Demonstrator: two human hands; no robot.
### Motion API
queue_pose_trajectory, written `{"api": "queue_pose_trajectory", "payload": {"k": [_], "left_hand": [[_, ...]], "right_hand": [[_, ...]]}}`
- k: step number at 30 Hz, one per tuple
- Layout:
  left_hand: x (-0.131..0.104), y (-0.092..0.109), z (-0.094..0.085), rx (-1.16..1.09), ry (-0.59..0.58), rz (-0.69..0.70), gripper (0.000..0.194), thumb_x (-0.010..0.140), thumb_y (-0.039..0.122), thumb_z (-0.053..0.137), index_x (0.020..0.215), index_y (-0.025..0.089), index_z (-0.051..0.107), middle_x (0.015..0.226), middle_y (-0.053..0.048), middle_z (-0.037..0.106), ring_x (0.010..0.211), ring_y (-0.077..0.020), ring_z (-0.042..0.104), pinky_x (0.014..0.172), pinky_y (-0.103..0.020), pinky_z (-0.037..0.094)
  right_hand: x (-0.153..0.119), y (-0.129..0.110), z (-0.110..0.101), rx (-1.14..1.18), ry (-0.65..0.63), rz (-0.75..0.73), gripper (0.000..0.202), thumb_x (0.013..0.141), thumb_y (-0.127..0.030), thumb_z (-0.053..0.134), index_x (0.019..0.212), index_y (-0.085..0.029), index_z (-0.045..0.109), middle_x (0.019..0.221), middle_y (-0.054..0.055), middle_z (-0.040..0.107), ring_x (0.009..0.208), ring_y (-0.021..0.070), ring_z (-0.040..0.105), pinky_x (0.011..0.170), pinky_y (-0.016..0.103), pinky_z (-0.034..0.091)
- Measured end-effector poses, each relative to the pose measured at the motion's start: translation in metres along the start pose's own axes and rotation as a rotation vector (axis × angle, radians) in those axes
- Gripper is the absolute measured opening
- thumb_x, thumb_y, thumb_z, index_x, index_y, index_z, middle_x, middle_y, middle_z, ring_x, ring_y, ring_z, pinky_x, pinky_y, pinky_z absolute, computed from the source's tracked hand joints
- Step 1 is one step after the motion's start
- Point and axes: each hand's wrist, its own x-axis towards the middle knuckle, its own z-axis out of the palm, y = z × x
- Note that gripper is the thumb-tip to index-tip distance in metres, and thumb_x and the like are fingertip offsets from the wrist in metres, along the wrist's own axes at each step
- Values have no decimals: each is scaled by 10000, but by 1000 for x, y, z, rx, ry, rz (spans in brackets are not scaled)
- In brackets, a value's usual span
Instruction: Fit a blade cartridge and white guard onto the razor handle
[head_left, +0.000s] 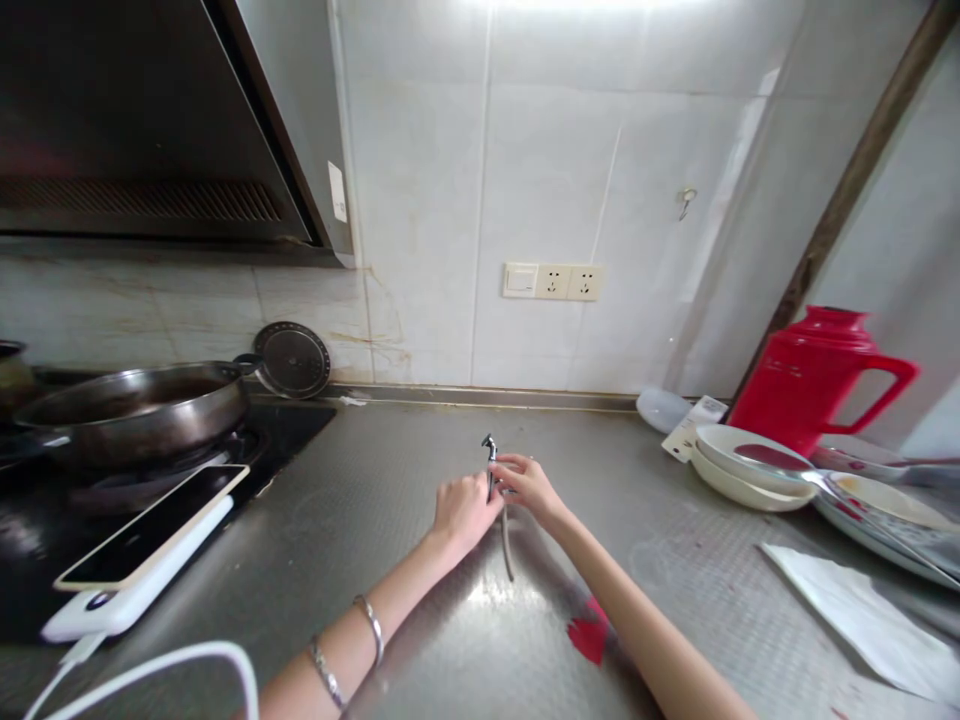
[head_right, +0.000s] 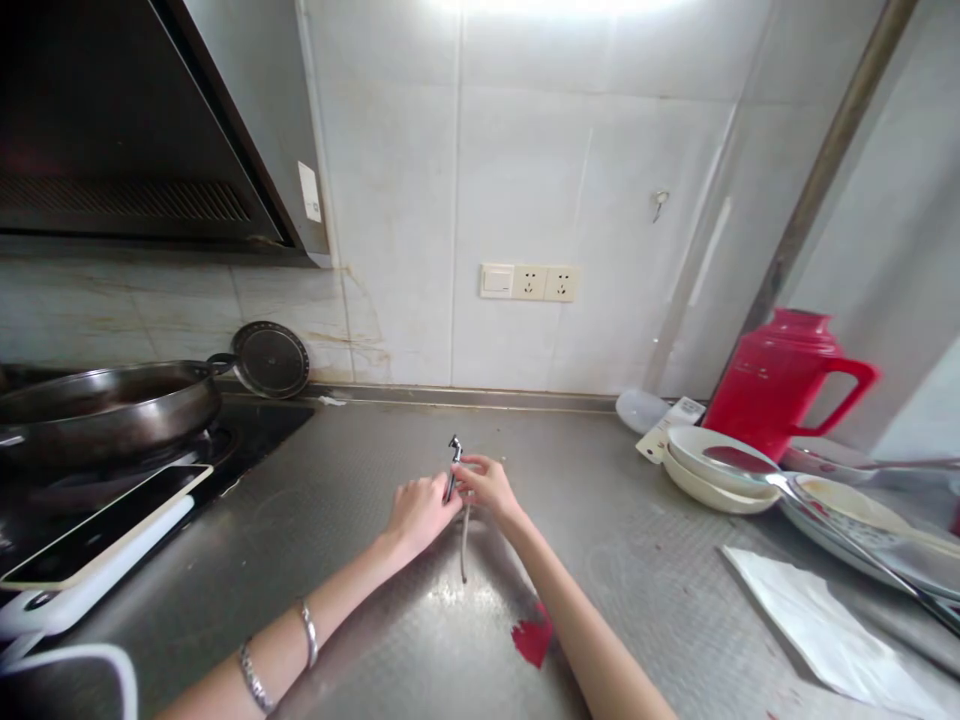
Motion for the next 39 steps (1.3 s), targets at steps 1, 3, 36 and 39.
{"api": "queue_pose_trajectory", "payload": {"k": [1,3,36,39], "left_hand": [[-1,1,0,-1,1,11,308,837,337,396,996,161,592,945,-128,661,902,-239,607,764,-315,395],[-3,1,0,-6,7,35,299,841,337,395,986,161,587,947,-128,659,902,-238,606,765,-315,390],[-5,9,32,110,-134,100,336,804,288,373,883,141,665,895,-161,677,851,-269,636,699,-344,452],[-3,9,30,116,-123,69,325,803,283,374,863,150,664,896,-142,680,849,-253,636,693,-323,448]], "right_hand": [[-1,1,2,21,10,0,394,654,-364,676,975,-159,578,723,27,638,552,106,579,476,208,474],[-1,2,4,41,36,-9,363,637,-334,681,935,-157,573,671,0,610,525,88,553,464,188,453],[-9,25,-177,-1216,597,-81,252,707,-171,447,646,-128,689,735,168,672,720,222,626,587,250,379],[-9,20,-175,-1260,613,-92,243,711,-159,451,688,-111,688,807,178,668,786,223,618,651,257,392]]}}
